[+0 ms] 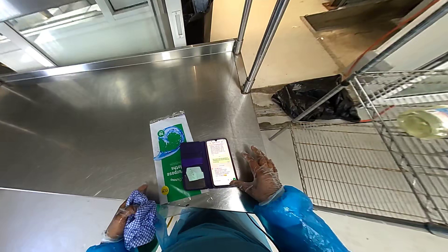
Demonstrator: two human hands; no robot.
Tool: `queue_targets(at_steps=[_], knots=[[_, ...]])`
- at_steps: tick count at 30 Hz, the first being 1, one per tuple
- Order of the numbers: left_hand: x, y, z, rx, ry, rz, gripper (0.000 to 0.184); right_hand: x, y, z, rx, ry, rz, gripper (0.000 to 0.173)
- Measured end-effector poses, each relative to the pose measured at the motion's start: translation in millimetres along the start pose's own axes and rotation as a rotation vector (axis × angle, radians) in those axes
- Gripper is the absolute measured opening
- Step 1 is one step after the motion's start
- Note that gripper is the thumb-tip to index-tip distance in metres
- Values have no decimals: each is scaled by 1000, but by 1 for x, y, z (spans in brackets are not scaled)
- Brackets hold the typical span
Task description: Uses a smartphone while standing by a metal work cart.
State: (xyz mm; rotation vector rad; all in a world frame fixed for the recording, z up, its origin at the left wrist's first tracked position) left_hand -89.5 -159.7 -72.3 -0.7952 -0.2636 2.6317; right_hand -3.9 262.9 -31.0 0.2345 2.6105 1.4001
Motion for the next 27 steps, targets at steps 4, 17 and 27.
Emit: queue_targets(at_steps=[4,17,27], knots=[[-1,-2,1,18,-13,16,47,0,0,1,-2,-16,-17,100],[-3,0,1,21,8,60,46,0,-1,3,7,9,26,99],[-1,0,0,9,-11,15,48,-2,2,3,20,-3,40,98]])
Point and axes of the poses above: each hand's wrist, its own x-axis towards the middle knuckle, its own y-axis out of the back of the hand, z = x × y, the point moved 7 cm from there along x, towards the middle knuckle, and after that the axes turned 13 degrees about y, right-handed, at the moved point
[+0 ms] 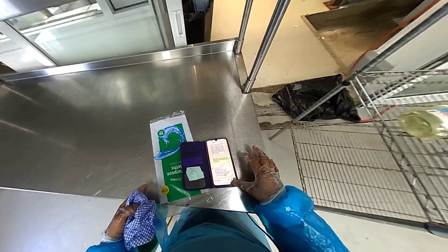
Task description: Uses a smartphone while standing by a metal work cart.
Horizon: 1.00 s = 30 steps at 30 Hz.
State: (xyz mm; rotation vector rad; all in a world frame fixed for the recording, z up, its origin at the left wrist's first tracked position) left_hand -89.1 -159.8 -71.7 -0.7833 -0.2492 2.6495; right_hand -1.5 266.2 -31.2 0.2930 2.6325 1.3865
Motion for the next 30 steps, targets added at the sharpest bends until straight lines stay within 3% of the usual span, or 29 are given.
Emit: queue_targets(at_steps=[26,30], knots=[[0,0,1,-21,22,-1,57,-1,9,10,-11,35,93,98],[1,2,-1,-18,11,-10,51,-2,9,11,-7,35,100,98]])
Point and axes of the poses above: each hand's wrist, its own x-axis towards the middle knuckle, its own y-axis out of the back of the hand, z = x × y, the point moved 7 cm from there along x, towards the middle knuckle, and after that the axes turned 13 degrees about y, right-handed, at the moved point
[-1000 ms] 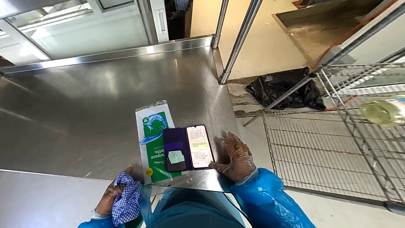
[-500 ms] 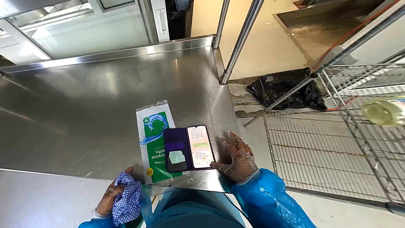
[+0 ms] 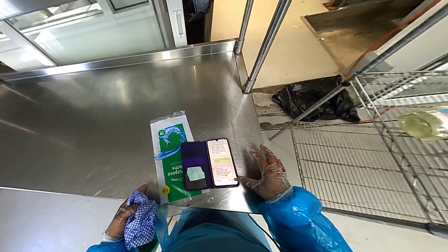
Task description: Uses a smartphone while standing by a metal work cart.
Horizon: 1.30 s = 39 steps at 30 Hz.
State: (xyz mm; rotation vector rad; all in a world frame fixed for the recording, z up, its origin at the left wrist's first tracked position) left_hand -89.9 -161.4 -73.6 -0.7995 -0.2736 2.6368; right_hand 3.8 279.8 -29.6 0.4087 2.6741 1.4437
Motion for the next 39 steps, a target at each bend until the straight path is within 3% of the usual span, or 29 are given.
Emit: queue_targets(at_steps=[16,21,39], knots=[[1,0,-1,5,-7,-48,55,0,-2,-2,-10,19,20,95],[-1,-1,1,43,9,23,53,0,-5,-3,-6,25,19,93],[-1,-3,0,26,20,28,50,5,-16,-16,-22,-29,-132,99]])
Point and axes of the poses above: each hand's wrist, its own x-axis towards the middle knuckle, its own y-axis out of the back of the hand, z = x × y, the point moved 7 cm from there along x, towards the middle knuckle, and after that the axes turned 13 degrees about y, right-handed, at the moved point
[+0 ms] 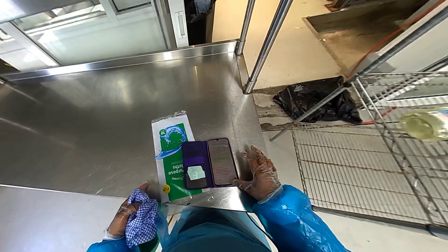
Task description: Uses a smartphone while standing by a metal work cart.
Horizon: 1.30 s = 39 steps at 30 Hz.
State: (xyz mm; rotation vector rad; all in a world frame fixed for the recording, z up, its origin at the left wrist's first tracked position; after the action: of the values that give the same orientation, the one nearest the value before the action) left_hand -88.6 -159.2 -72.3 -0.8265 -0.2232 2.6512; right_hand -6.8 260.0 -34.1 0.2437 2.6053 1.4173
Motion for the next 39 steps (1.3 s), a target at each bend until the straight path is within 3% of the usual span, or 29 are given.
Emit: queue_targets(at_steps=[4,9,19,27,39], knots=[[0,-1,0,-3,-4,-10,52,1,-1,1,-7,-28,-27,100],[-1,0,0,-16,3,10,53,-3,8,0,6,43,91,97],[-1,1,0,-8,-29,-3,45,-4,10,3,10,34,83,95],[0,0,0,-11,-14,-26,56,-5,14,10,15,32,107,95],[0,1,-1,-8,-22,-20,52,-5,11,8,22,37,105,95]])
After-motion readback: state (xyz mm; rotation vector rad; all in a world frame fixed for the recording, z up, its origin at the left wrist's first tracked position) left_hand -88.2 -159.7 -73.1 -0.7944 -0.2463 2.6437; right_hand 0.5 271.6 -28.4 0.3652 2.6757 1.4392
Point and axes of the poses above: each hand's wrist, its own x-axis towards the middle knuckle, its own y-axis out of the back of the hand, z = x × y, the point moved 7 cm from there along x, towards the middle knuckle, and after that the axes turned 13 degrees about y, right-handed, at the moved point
